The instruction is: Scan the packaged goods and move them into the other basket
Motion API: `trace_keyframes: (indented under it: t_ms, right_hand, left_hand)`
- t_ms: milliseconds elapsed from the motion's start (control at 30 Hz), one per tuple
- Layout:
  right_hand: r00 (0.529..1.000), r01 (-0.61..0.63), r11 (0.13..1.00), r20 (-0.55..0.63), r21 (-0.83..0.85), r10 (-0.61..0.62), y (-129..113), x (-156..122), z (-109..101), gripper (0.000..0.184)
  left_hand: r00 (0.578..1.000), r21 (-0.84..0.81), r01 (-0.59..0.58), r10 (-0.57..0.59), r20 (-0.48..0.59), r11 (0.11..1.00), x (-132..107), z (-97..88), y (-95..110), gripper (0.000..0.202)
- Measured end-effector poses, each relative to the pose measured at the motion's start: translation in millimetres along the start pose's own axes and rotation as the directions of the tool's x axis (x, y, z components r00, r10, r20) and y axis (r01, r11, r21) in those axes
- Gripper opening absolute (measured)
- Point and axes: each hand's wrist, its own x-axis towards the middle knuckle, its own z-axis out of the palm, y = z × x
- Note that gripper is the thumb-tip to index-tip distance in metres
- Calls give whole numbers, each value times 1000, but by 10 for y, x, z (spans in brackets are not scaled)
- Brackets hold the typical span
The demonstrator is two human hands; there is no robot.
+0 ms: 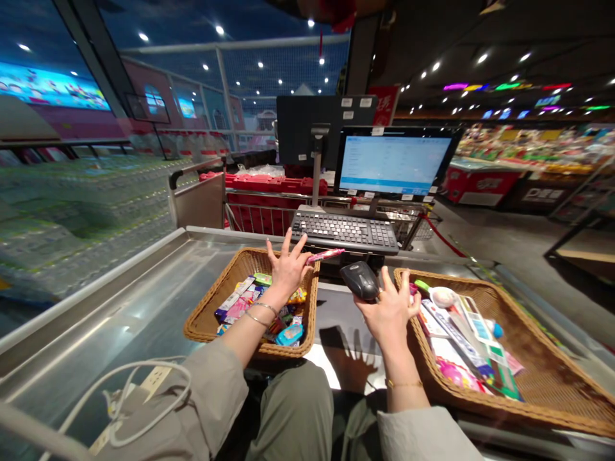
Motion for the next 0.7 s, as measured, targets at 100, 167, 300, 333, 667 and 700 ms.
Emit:
trace_keyframes:
  t_ms: [100, 167, 300, 333, 667, 700]
  right_hand:
    - [1000, 12, 1000, 18, 0, -12, 0, -4, -7, 26]
    - [999, 22, 1000, 35, 6, -22, -4, -5, -11, 25]
    - [998, 29, 999, 59, 17, -30, -17, -4, -18, 25]
    - [997, 30, 999, 65, 20, -31, -18, -4, -18, 24]
    - [995, 84, 995, 52, 53, -86, -5, -16, -10, 20]
    - [995, 87, 995, 46, 54, -90, -5, -17, -7, 20]
  left_hand:
    - [1000, -13, 12, -12, 1, 1000, 31, 25, 66, 25]
    - [1000, -22, 19, -18, 2, 1000, 46, 47, 111, 24]
    - [1000, -40, 21, -21, -1, 999, 65, 87, 196, 22]
    - [1000, -44, 22, -23, -1, 999, 69, 95, 212, 22]
    - [999, -70, 42, -41, 16, 997, 118, 131, 304, 22]
    - [999, -72, 43, -42, 18, 996, 120, 129, 311, 22]
